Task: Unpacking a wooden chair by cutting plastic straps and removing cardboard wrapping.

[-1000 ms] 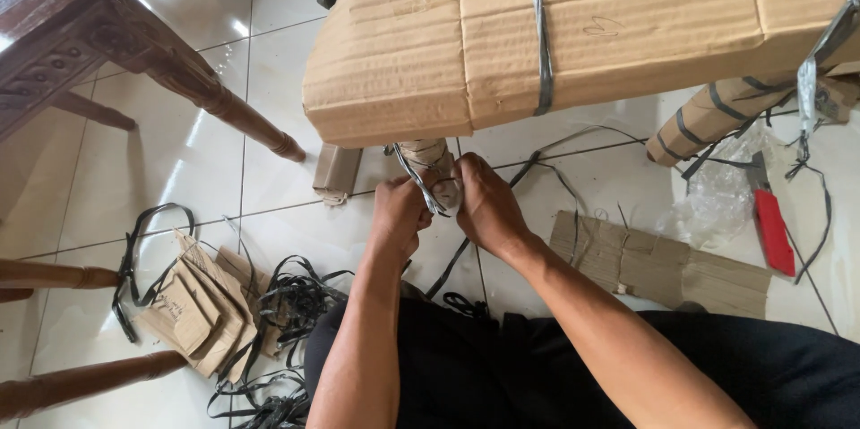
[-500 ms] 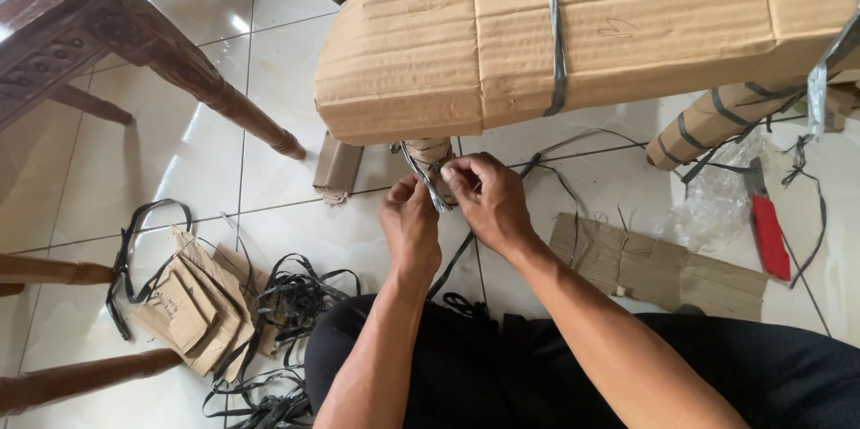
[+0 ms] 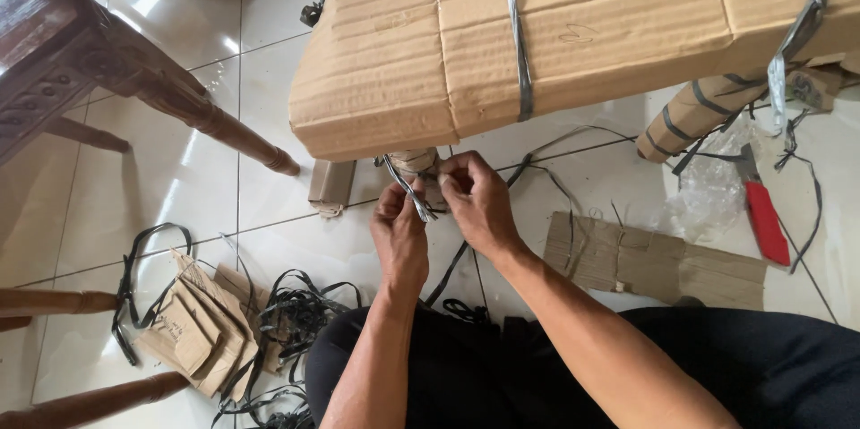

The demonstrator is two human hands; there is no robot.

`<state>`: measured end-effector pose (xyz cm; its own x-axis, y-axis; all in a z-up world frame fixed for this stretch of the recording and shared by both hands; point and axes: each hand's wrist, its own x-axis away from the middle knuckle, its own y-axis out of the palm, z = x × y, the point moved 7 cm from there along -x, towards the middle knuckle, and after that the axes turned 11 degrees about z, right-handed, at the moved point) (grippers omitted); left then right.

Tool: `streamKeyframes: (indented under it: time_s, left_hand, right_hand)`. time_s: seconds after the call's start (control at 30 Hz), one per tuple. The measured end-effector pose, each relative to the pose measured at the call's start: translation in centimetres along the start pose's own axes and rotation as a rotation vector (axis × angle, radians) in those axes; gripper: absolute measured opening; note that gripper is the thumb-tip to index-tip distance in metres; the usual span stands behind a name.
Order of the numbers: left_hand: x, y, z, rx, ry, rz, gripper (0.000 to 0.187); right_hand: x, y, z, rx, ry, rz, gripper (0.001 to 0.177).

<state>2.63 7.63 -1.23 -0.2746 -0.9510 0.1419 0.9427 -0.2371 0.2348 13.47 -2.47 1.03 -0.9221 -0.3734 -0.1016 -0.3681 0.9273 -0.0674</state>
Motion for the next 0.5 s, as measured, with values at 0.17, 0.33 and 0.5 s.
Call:
streamKeyframes:
  time_s: [0.17, 0.33, 0.5]
  left_hand:
    - [1.3, 0.7, 2.0, -0.132, 0.081, 0.009, 0.014]
    - [1.4, 0.6, 2.1, -0.103, 0.105, 0.023, 0.010]
    - [1.5, 0.9, 1.8, -0.022, 0.104, 0.032, 0.010]
  right_hand:
    - [0.7, -0.6, -3.3, 0.005, -0.300, -0.020, 0.017]
    - [0.4, -0.5, -2.8, 0.082, -0.403, -0.039, 0.015]
    - [0.5, -0.5, -3.0, 0.126, -0.421, -0.061, 0.014]
